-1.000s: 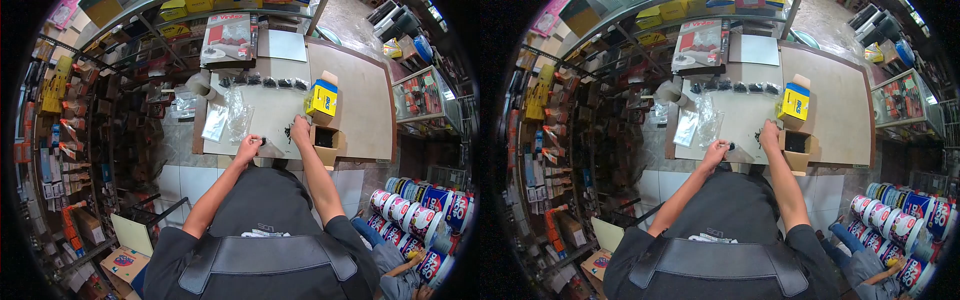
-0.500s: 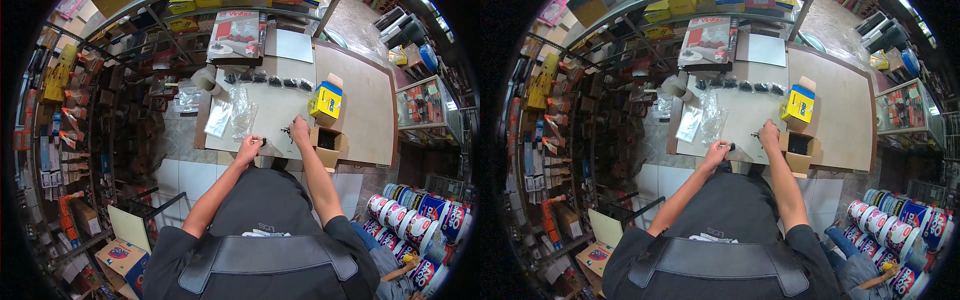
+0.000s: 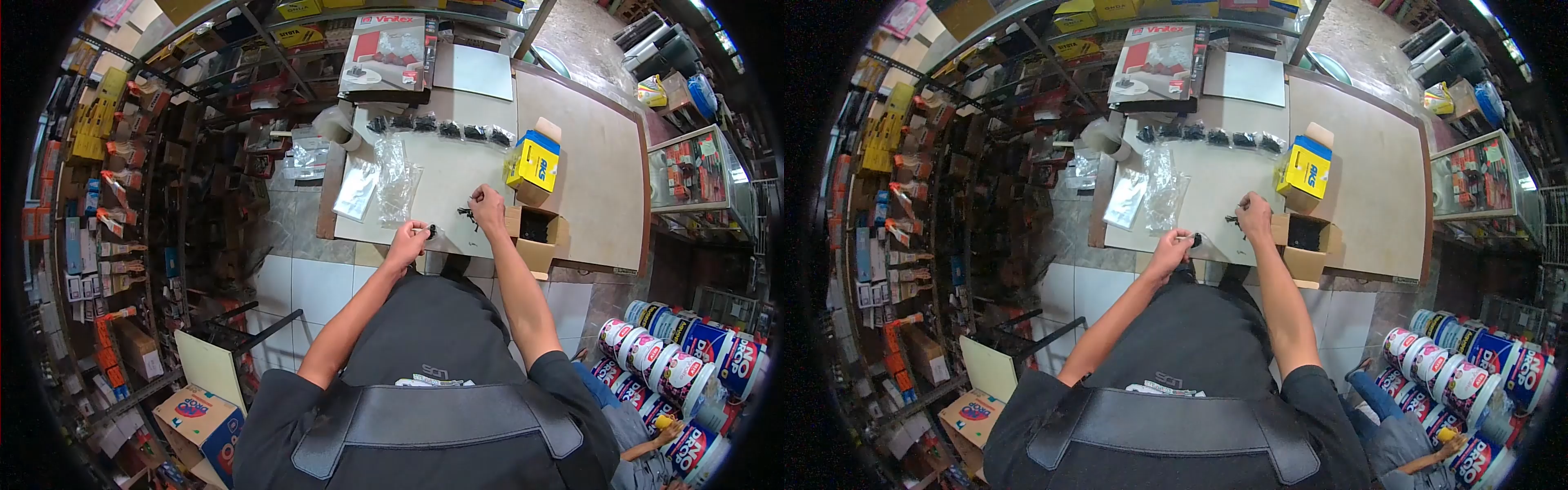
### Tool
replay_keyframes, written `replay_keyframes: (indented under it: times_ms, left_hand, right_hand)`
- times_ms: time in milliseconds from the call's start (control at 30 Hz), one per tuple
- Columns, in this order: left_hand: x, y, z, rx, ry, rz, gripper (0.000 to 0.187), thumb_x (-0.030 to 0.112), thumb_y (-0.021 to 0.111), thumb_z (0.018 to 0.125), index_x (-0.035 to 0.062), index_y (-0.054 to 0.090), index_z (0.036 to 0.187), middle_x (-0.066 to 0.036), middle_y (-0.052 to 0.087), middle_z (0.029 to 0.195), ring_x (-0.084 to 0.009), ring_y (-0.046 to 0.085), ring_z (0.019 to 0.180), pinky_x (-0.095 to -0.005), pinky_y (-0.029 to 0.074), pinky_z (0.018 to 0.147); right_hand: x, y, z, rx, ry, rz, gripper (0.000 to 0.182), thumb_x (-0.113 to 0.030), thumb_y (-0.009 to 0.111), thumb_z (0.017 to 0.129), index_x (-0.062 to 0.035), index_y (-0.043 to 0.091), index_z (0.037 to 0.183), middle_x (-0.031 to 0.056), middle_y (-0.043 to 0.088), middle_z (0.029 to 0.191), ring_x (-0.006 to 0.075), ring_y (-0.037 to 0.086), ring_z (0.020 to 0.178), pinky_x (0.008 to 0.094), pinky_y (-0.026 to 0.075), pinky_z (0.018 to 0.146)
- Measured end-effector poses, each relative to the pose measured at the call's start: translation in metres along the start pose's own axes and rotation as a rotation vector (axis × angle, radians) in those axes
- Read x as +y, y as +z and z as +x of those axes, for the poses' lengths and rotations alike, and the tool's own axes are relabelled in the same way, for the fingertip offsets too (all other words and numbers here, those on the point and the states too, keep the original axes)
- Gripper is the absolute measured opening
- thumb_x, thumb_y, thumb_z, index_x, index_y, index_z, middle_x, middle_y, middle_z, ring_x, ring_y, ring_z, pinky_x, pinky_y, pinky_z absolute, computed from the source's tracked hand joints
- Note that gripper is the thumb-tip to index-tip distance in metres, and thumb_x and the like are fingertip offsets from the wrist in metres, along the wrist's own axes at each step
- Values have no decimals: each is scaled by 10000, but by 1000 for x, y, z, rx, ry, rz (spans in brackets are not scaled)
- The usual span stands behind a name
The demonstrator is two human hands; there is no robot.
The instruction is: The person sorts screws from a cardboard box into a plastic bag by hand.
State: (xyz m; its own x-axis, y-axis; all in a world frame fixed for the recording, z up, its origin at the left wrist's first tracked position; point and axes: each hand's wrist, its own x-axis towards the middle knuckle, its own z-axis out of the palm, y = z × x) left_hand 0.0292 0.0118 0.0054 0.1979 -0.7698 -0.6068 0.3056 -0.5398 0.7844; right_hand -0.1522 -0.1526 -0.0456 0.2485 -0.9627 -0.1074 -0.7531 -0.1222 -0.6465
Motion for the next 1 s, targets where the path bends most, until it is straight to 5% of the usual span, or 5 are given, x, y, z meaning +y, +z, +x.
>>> replay_keyframes:
  times_ms: [67, 200, 367, 1000]
  left_hand:
    - [-1, 0, 1, -4, 5, -4, 188, 147, 629, 933, 27, 578, 1068, 23, 530, 682, -64, 481, 586, -254, 423, 538]
    - [-2, 1, 1, 15, -7, -20, 188, 154, 632, 933, 29, 578, 1063, 22, 529, 672, -66, 477, 572, -254, 418, 534]
    - [-2, 3, 5, 14, 0, -30, 189, 160, 640, 929, 33, 580, 1056, 21, 533, 668, -67, 478, 565, -253, 410, 528]
    - [4, 13, 8, 42, -33, -19, 223, 176, 656, 933, 38, 616, 1103, 4, 597, 747, -90, 557, 652, -257, 452, 576]
  right_hand:
    - [-2, 1, 1, 23, 40, 201, 175, -91, 744, 755, -17, 665, 892, 91, 650, 738, 172, 641, 734, 316, 518, 679]
    - [-15, -3, -2, -2, 132, 436, 180, -98, 743, 800, -15, 668, 941, 23, 653, 780, 109, 623, 755, 272, 503, 682]
    - [-44, -16, -30, -385, 187, 874, 178, -108, 723, 859, -33, 657, 1006, -15, 639, 854, 75, 582, 770, 225, 470, 673]
    - [-87, -38, -72, -348, -33, 542, 185, -112, 712, 831, 10, 658, 959, 90, 696, 855, 147, 661, 798, 291, 532, 742]
